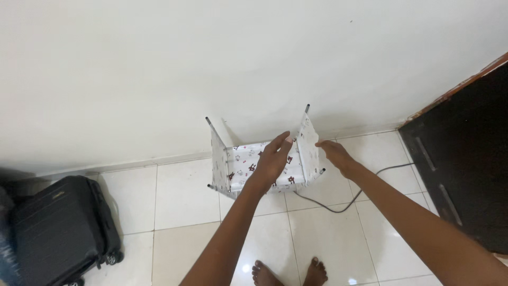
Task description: The person assembles a small shelving unit by inserting metal rods into white plastic connectors and attaching patterned fabric panels. They repeatedly insert and remove rods and panels, then wipe the fabric with a cloth.
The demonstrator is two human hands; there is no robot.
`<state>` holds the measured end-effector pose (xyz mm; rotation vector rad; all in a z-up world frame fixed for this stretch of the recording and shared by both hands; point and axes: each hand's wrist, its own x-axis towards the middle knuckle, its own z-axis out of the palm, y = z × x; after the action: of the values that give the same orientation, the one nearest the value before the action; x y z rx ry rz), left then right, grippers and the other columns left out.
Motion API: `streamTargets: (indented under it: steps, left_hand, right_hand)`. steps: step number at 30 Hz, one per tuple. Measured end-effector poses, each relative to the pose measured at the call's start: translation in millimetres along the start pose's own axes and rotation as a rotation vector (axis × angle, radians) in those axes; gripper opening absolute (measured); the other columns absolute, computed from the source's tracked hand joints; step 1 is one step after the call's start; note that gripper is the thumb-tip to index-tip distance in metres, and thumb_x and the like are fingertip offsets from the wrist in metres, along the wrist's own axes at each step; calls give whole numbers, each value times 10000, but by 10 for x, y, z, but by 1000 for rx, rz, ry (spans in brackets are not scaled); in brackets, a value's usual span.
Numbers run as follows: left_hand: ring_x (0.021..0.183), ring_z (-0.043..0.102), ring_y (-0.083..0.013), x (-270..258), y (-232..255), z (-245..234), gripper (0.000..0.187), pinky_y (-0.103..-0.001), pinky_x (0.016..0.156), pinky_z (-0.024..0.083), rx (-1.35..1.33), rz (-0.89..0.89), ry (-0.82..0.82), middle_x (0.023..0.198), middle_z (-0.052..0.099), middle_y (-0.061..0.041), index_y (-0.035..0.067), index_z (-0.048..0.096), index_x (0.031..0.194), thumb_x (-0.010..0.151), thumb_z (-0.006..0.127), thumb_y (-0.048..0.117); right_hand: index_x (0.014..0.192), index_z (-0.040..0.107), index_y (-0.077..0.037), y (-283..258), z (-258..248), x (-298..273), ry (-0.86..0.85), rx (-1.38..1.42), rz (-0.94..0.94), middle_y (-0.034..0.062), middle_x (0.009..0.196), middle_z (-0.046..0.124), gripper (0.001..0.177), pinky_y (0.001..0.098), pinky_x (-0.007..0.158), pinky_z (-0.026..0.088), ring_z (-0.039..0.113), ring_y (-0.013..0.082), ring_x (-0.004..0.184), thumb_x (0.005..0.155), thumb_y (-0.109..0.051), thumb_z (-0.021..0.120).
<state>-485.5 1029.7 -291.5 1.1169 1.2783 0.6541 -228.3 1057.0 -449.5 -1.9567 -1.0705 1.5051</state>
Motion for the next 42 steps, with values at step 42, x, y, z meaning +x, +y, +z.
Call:
streamTargets:
  steps: [42]
  left_hand:
    - [1364,545,-341,990,-990,1015,800,-407,1084,473,160,-89,-144,1491,533,-188,119,391,1544,871,706,416]
  right_hand:
    - [1069,785,37,-889,-323,-158,276,-61,-173,33,674,547,388,341,660,435,482,130,662,965,-303,630]
